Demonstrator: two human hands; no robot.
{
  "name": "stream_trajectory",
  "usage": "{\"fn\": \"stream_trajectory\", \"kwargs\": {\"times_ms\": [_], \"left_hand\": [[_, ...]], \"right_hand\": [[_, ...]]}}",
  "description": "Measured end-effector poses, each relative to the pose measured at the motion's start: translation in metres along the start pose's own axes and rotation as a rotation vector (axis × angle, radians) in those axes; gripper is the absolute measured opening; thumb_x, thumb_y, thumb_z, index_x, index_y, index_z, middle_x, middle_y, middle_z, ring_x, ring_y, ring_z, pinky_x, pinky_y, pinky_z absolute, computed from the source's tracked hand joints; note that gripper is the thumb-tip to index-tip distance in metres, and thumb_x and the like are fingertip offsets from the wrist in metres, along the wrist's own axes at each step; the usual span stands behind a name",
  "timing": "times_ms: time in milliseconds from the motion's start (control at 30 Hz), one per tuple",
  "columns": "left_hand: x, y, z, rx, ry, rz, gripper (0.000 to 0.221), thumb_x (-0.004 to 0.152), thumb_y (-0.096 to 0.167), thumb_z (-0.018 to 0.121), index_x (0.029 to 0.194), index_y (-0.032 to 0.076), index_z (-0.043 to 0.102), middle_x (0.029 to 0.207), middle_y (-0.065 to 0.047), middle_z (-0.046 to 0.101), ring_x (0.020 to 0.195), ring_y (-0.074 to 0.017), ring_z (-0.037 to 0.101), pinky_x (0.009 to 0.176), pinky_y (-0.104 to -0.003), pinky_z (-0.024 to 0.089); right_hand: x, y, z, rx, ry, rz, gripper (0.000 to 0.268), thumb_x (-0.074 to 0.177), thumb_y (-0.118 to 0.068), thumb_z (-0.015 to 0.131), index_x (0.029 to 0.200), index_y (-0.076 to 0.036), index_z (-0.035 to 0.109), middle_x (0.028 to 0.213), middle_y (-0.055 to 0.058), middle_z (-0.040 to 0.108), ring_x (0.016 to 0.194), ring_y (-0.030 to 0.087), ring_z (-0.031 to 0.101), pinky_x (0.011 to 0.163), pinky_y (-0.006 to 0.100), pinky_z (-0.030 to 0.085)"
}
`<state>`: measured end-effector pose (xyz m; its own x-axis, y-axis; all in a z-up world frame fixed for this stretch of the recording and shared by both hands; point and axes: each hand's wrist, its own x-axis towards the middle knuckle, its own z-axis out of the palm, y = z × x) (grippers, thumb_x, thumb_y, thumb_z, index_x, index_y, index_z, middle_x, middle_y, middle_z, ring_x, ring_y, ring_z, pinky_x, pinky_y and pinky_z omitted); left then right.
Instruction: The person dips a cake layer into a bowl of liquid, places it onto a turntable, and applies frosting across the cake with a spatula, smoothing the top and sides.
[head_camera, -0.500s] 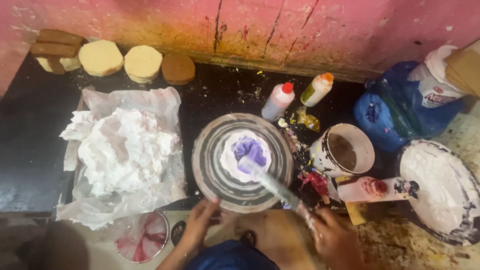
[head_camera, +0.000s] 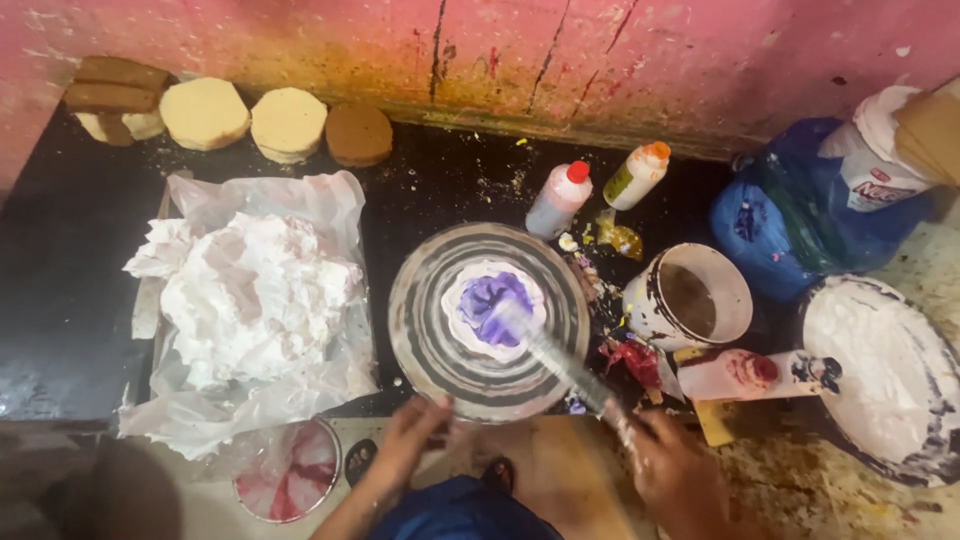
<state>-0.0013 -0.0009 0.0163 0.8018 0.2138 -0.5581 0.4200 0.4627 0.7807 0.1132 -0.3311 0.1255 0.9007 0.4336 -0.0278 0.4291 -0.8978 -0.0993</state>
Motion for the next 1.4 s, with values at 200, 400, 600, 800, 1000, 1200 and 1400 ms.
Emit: {"fn": "stream_trajectory", "kwargs": {"times_ms": [200, 400, 600, 800, 1000, 1200, 1400], "left_hand": [[0.0, 0.002, 0.0, -0.115, 0.046, 0.044, 0.047, 0.092, 0.047, 0.066, 0.104, 0.002, 0.07, 0.089, -0.011, 0.073, 0.084, -0.0201, 0.07, 0.08, -0.034, 0.056], [-0.006, -0.008, 0.006, -0.015, -0.251, -0.118, 0.043, 0.088, 0.045, 0.065, 0.11, 0.009, 0.07, 0.099, -0.005, 0.076, 0.091, -0.0166, 0.071, 0.081, -0.03, 0.053], [0.014, -0.01, -0.007, -0.217, 0.135, 0.031, 0.047, 0.093, 0.043, 0.07, 0.112, 0.001, 0.067, 0.096, -0.011, 0.066, 0.086, -0.0217, 0.065, 0.079, -0.037, 0.056], [0.005, -0.024, 0.0, 0.037, -0.302, -0.114, 0.051, 0.089, 0.05, 0.065, 0.116, 0.007, 0.072, 0.105, -0.007, 0.076, 0.094, -0.0162, 0.072, 0.082, -0.032, 0.053], [0.01, 0.003, -0.007, -0.082, 0.071, -0.038, 0.047, 0.088, 0.046, 0.066, 0.114, 0.008, 0.07, 0.103, -0.006, 0.074, 0.092, -0.0174, 0.07, 0.083, -0.033, 0.056], [0.019, -0.006, -0.013, -0.119, 0.146, 0.014, 0.046, 0.096, 0.043, 0.065, 0.107, -0.002, 0.069, 0.094, -0.011, 0.068, 0.084, -0.0204, 0.067, 0.079, -0.035, 0.055], [0.009, -0.024, -0.009, 0.062, -0.353, -0.052, 0.053, 0.094, 0.05, 0.064, 0.11, 0.001, 0.072, 0.096, -0.009, 0.074, 0.085, -0.0146, 0.066, 0.08, -0.031, 0.051]], "right_hand": [[-0.004, 0.0, 0.002, 0.04, -0.313, 0.14, 0.039, 0.09, -0.024, 0.064, 0.128, -0.033, 0.068, 0.131, -0.01, 0.062, 0.083, 0.018, 0.073, 0.075, 0.029, 0.062], [-0.004, -0.005, -0.006, 0.22, 0.008, -0.212, 0.04, 0.076, -0.015, 0.071, 0.114, -0.023, 0.073, 0.11, 0.001, 0.068, 0.09, 0.03, 0.069, 0.075, 0.039, 0.056], [-0.004, -0.002, -0.006, 0.307, -0.152, -0.123, 0.061, 0.075, -0.013, 0.073, 0.135, -0.026, 0.072, 0.111, 0.003, 0.068, 0.093, 0.026, 0.068, 0.08, 0.039, 0.056], [-0.002, 0.008, 0.006, 0.253, 0.03, -0.183, 0.044, 0.077, -0.02, 0.077, 0.121, -0.02, 0.072, 0.113, 0.008, 0.067, 0.101, 0.032, 0.068, 0.082, 0.042, 0.056], [0.0, 0.006, 0.007, 0.195, -0.009, -0.183, 0.045, 0.076, -0.016, 0.075, 0.121, -0.019, 0.072, 0.114, 0.004, 0.066, 0.09, 0.027, 0.07, 0.074, 0.041, 0.057], [0.0, 0.008, 0.01, 0.123, -0.104, 0.01, 0.032, 0.085, -0.022, 0.073, 0.117, -0.026, 0.073, 0.112, -0.003, 0.068, 0.087, 0.022, 0.071, 0.072, 0.038, 0.059], [0.0, 0.022, 0.012, 0.052, -0.234, 0.101, 0.044, 0.085, -0.023, 0.067, 0.129, -0.023, 0.069, 0.122, 0.0, 0.062, 0.085, 0.024, 0.072, 0.074, 0.039, 0.06]]}}
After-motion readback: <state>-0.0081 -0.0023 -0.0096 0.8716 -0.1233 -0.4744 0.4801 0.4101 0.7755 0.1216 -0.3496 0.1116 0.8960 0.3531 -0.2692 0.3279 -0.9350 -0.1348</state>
